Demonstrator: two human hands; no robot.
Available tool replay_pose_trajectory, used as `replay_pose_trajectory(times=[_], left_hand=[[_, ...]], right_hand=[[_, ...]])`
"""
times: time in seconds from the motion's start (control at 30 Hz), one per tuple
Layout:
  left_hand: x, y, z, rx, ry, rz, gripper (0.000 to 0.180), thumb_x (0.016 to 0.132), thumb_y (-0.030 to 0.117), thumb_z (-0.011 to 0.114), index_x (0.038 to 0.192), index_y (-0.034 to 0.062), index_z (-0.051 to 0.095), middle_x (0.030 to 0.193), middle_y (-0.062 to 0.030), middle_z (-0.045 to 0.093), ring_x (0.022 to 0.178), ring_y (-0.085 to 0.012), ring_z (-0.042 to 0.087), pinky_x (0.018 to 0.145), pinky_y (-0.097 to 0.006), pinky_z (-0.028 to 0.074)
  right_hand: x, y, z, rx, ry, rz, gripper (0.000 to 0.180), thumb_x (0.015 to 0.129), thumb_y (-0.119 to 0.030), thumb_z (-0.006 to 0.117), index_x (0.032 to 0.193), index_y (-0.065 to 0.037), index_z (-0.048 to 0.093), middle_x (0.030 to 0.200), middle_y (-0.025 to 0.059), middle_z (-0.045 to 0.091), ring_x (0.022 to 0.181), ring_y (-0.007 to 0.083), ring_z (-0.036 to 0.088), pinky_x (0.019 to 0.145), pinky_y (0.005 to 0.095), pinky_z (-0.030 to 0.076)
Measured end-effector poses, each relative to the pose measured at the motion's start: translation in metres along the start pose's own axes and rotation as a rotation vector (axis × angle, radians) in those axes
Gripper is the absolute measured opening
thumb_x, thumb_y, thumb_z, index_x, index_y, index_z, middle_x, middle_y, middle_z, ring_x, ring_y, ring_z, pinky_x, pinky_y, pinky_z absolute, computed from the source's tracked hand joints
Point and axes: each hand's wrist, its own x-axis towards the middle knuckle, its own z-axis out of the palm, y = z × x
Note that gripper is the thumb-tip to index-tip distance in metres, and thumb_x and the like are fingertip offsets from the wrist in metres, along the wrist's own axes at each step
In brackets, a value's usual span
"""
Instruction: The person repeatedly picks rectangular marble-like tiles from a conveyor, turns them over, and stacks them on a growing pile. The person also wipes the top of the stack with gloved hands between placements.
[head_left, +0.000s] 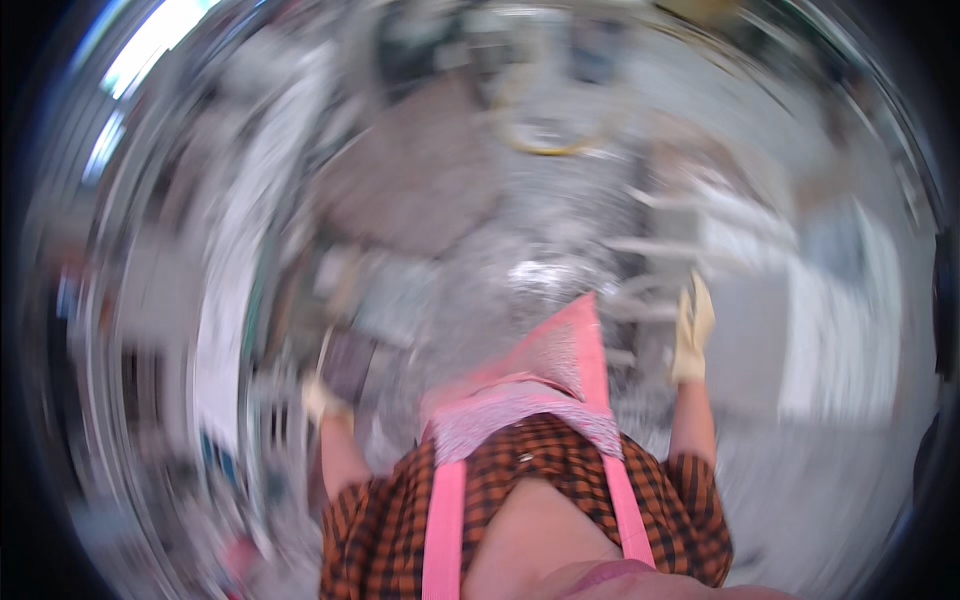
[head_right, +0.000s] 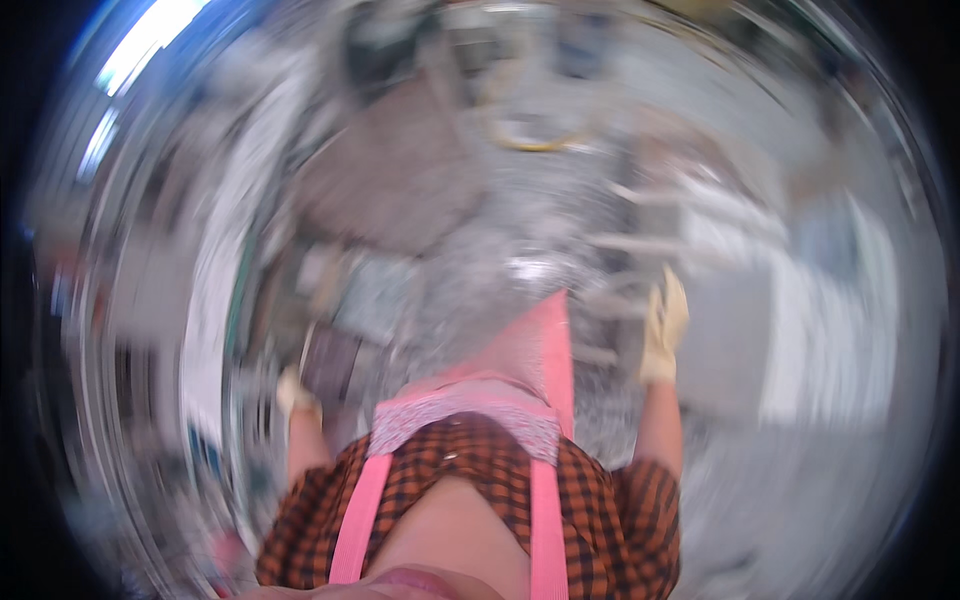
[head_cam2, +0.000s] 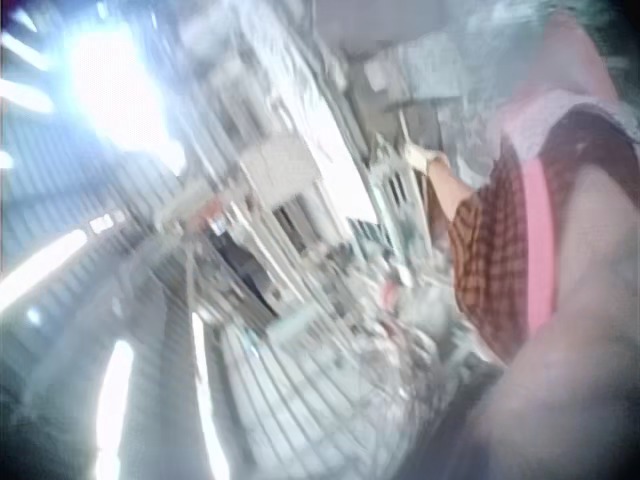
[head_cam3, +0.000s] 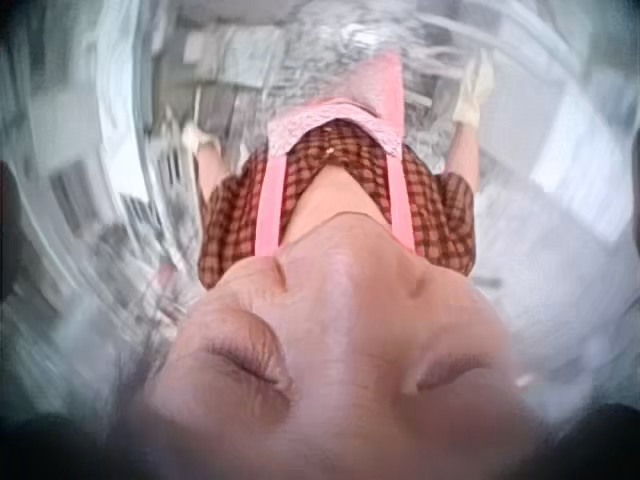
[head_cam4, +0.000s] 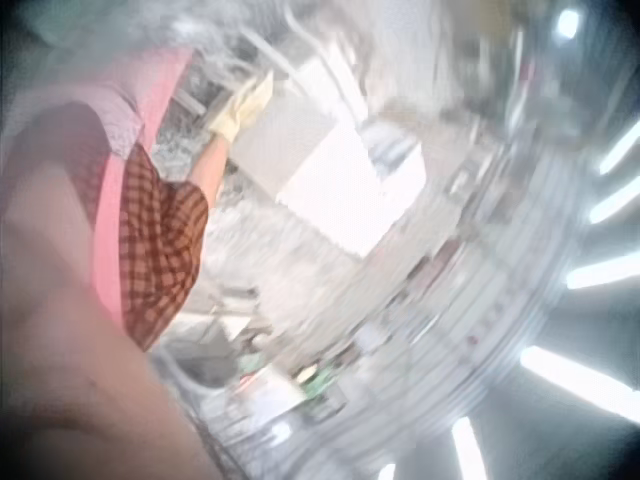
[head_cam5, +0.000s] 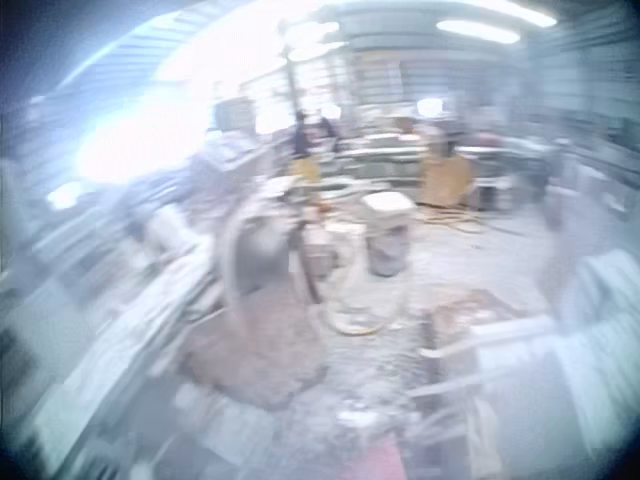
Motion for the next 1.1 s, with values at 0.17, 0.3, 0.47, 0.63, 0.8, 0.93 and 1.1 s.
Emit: replay_pose_trajectory(times=[0.17, 0.3, 0.47, 0.63, 0.8, 0.93, 1.1], left_hand=[[-0.009, 0.064, -0.027, -0.016, 0.225, 0.317, 0.036, 0.095, 0.026, 0.059, 0.125, 0.0064, 0.063, 0.126, -0.0130, 0.061, 0.124, -0.0203, 0.049, 0.103, -0.032, 0.039], [0.037, 0.056, -0.118, 0.181, 0.416, 0.389, 0.029, 0.098, 0.029, 0.056, 0.108, 0.0078, 0.073, 0.084, -0.0043, 0.072, 0.078, -0.0160, 0.065, 0.074, -0.033, 0.052], [0.144, 0.018, -0.300, 0.531, 0.759, 0.281, 0.039, 0.087, 0.042, 0.057, 0.107, 0.0129, 0.073, 0.107, -0.0205, 0.070, 0.102, -0.0393, 0.067, 0.088, -0.045, 0.052], [0.227, 0.028, -0.423, 0.922, 0.731, -0.025, 0.058, 0.085, 0.060, 0.054, 0.121, 0.0163, 0.068, 0.126, -0.0125, 0.066, 0.117, -0.0325, 0.060, 0.095, -0.048, 0.049], [0.282, 0.023, -0.457, 1.103, 0.726, -0.369, 0.073, 0.085, 0.071, 0.050, 0.123, 0.0115, 0.068, 0.133, -0.0104, 0.064, 0.132, -0.0259, 0.052, 0.112, -0.053, 0.030], [0.313, 0.016, -0.490, 0.882, 0.576, -0.397, 0.076, 0.086, 0.069, 0.051, 0.119, 0.0026, 0.068, 0.128, -0.0168, 0.065, 0.122, -0.0296, 0.059, 0.109, -0.053, 0.033], [0.288, 0.032, -0.487, 0.086, 0.546, -0.112, 0.066, 0.089, 0.052, 0.061, 0.118, -0.0069, 0.066, 0.119, -0.0188, 0.068, 0.104, -0.0279, 0.066, 0.097, -0.039, 0.047]], right_hand=[[-0.055, 0.007, 0.138, 0.119, -0.509, 0.289, 0.040, 0.101, -0.009, 0.054, 0.139, 0.002, 0.052, 0.138, 0.0177, 0.058, 0.126, 0.0242, 0.056, 0.107, 0.0347, 0.042], [-0.090, -0.006, 0.135, 0.097, -0.671, 0.223, 0.041, 0.102, -0.015, 0.053, 0.137, 0.007, 0.051, 0.135, 0.0205, 0.058, 0.122, 0.0269, 0.057, 0.104, 0.0353, 0.043], [-0.151, -0.030, 0.117, -0.026, -0.603, 0.529, 0.051, 0.099, -0.023, 0.060, 0.144, -0.003, 0.045, 0.147, 0.0133, 0.046, 0.132, 0.0250, 0.045, 0.112, 0.0391, 0.035], [-0.249, -0.001, 0.121, 0.241, -0.434, 0.613, 0.039, 0.096, -0.018, 0.063, 0.128, 0.004, 0.060, 0.122, 0.0161, 0.064, 0.103, 0.0212, 0.060, 0.088, 0.0354, 0.050], [-0.296, 0.007, 0.129, -0.448, -0.506, 0.107, 0.025, 0.084, -0.016, 0.067, 0.102, 0.002, 0.067, 0.092, 0.0145, 0.069, 0.086, 0.0259, 0.066, 0.077, 0.0393, 0.052], [-0.255, -0.035, 0.170, -0.339, -0.561, 0.287, 0.026, 0.087, -0.017, 0.066, 0.106, 0.001, 0.067, 0.098, 0.0177, 0.069, 0.092, 0.0315, 0.066, 0.082, 0.0420, 0.052], [-0.214, -0.092, 0.248, -0.546, -0.616, 0.070, 0.041, 0.088, -0.028, 0.068, 0.118, 0.001, 0.065, 0.116, 0.0200, 0.066, 0.109, 0.0328, 0.063, 0.094, 0.0396, 0.049]])
